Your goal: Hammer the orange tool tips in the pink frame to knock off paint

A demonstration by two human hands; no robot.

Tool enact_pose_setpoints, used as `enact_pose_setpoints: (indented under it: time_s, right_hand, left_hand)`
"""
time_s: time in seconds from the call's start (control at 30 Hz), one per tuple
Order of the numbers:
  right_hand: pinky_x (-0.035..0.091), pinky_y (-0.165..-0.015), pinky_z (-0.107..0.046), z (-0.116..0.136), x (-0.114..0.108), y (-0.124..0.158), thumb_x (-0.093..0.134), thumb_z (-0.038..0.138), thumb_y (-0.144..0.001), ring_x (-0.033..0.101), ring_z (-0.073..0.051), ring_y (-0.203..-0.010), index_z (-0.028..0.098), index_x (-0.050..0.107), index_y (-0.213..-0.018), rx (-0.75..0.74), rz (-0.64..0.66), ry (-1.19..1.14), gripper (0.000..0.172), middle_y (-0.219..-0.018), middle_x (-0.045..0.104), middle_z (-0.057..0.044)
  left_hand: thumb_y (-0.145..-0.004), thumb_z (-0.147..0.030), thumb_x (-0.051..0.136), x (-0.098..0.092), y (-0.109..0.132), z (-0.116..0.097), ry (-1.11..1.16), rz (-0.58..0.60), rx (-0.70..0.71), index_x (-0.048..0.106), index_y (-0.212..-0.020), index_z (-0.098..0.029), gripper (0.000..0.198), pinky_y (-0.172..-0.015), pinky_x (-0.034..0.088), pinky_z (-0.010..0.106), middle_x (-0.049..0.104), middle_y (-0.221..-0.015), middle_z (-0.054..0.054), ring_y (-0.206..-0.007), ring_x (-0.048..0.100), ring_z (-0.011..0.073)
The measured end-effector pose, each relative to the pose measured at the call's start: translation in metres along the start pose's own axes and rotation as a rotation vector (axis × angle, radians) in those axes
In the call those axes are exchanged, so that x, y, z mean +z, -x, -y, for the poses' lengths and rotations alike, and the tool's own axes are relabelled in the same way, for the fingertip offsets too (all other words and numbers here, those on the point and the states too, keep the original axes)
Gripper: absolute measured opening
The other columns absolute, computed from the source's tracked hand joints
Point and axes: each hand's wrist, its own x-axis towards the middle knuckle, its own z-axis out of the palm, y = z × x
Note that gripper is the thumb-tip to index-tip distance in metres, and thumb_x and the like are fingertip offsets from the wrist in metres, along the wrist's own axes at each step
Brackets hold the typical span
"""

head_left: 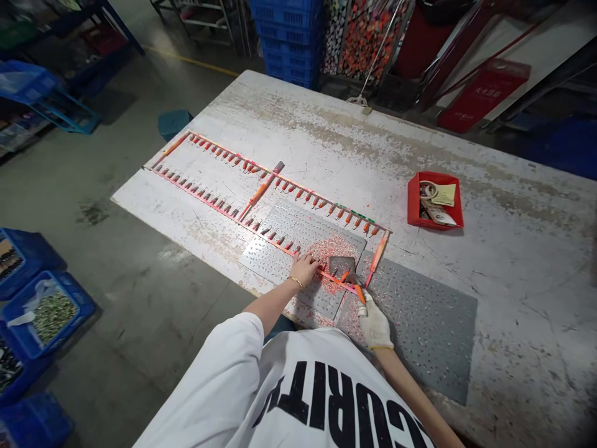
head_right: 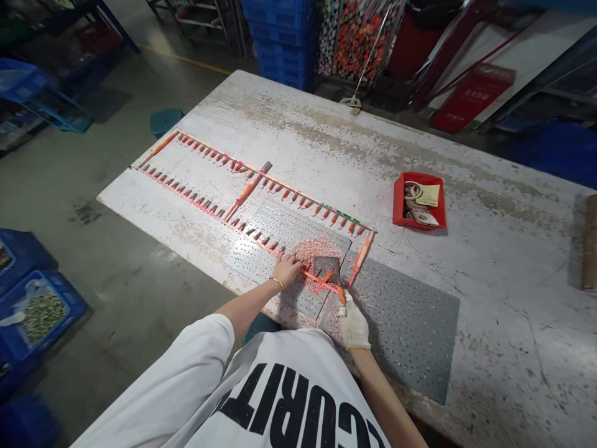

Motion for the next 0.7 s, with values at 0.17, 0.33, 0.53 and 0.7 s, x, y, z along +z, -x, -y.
enact_pose_setpoints:
  time_s: [0.17,0.33,0.53,0.7]
  right_hand:
    - [0.057,-0.093,-0.046,-0.006,0.006,0.002,0.060,0.043,-0.100,0.067,-0.022,-0.107,0.020,0.057,-0.139,0.026,-0.003,-0.061,0.046,-0.129,0.065,-0.010]
    - [0.056,-0.095,-0.048,-0.012,0.005,0.006,0.057,0.045,-0.101,0.067,-0.022,-0.107,0.020,0.054,-0.143,0.040,-0.026,-0.089,0.048,-0.128,0.066,-0.010]
    - [0.055,-0.094,-0.046,-0.015,-0.007,0.006,0.057,0.050,-0.100,0.067,-0.022,-0.106,0.019,0.057,-0.139,0.078,-0.066,-0.073,0.049,-0.128,0.066,-0.010]
    - [0.056,-0.091,-0.044,-0.020,-0.017,0.006,0.056,0.050,-0.100,0.068,-0.021,-0.101,0.020,0.057,-0.139,0.053,-0.090,-0.047,0.049,-0.124,0.067,-0.010]
  left_hand:
    - [-0.096,-0.029,0.065,-0.003,-0.001,0.001,-0.015,0.000,-0.005,0.076,-0.100,-0.027,0.012,-0.110,0.033,0.053,0.068,-0.106,0.007,-0.105,0.059,0.0252]
    - [-0.097,-0.032,0.065,-0.012,-0.005,-0.001,-0.003,-0.034,0.000,0.076,-0.101,-0.030,0.013,-0.109,0.032,0.051,0.069,-0.105,0.006,-0.106,0.058,0.0244]
    - [-0.098,-0.035,0.064,-0.013,-0.019,-0.015,0.091,-0.120,0.015,0.077,-0.101,-0.029,0.014,-0.106,0.035,0.047,0.068,-0.106,0.006,-0.106,0.057,0.0236]
    - [-0.094,-0.030,0.069,0.010,-0.021,-0.032,0.112,-0.097,0.017,0.078,-0.094,-0.027,0.010,-0.103,0.038,0.046,0.068,-0.100,0.006,-0.106,0.058,0.0239]
